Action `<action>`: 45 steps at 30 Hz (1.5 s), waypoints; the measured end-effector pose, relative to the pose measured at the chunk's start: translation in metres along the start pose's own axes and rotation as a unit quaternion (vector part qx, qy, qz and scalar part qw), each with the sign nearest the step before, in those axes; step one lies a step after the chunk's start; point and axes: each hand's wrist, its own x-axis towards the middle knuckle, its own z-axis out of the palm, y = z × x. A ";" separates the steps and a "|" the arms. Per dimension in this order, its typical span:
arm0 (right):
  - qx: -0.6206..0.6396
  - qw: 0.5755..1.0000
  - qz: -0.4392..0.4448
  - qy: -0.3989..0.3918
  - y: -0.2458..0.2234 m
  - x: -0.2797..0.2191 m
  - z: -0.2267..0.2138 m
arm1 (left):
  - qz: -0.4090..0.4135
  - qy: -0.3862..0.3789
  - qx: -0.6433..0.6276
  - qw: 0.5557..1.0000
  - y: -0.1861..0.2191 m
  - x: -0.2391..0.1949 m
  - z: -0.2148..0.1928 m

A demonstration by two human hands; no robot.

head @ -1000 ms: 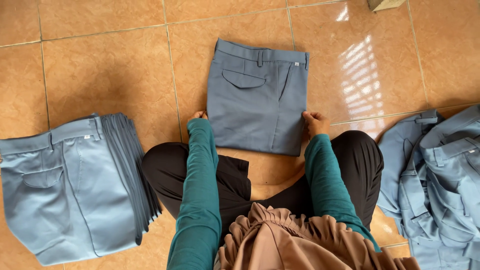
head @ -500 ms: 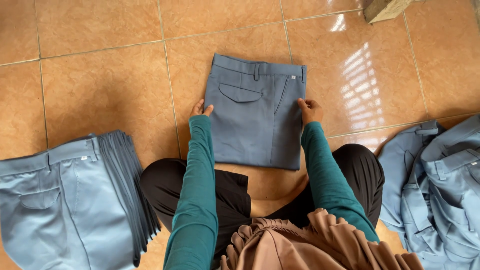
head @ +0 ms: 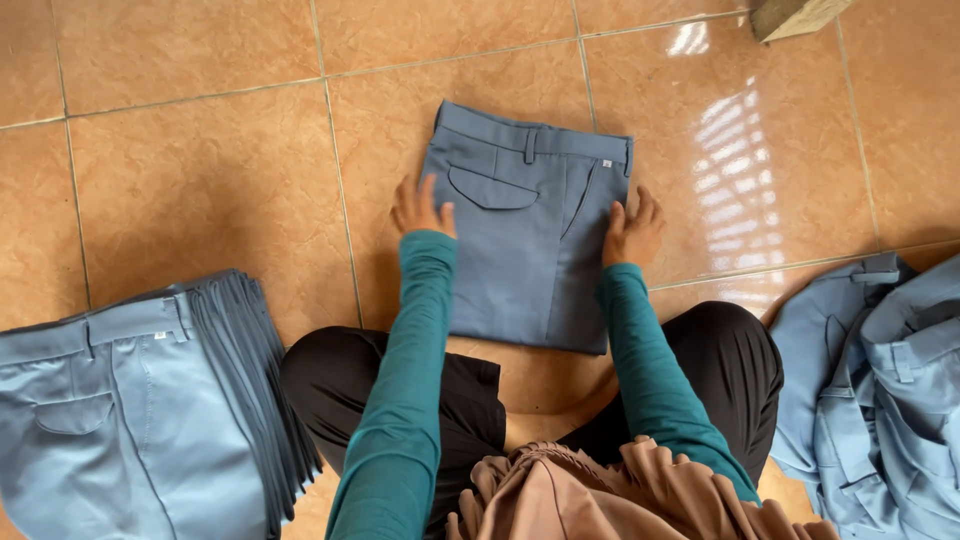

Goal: The person sits cross-legged on a tiled floor and folds multiple pairs of light blue trousers by hand. They lay each pair flat, fold the legs together, fold the garment in half or thirds, and then place the finished item onto a growing stack to the left.

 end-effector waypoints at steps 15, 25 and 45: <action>-0.169 0.940 -0.014 -0.295 -0.060 -0.025 -0.003 | 0.092 -0.177 0.208 0.957 0.068 -0.035 -0.012; -0.041 0.992 -0.022 -0.120 0.030 -0.020 0.032 | -0.145 -0.080 -0.016 0.986 -0.011 -0.010 0.036; 0.201 0.938 0.141 -0.244 -0.032 -0.003 -0.023 | -0.226 -0.270 -0.103 0.930 0.010 0.002 -0.031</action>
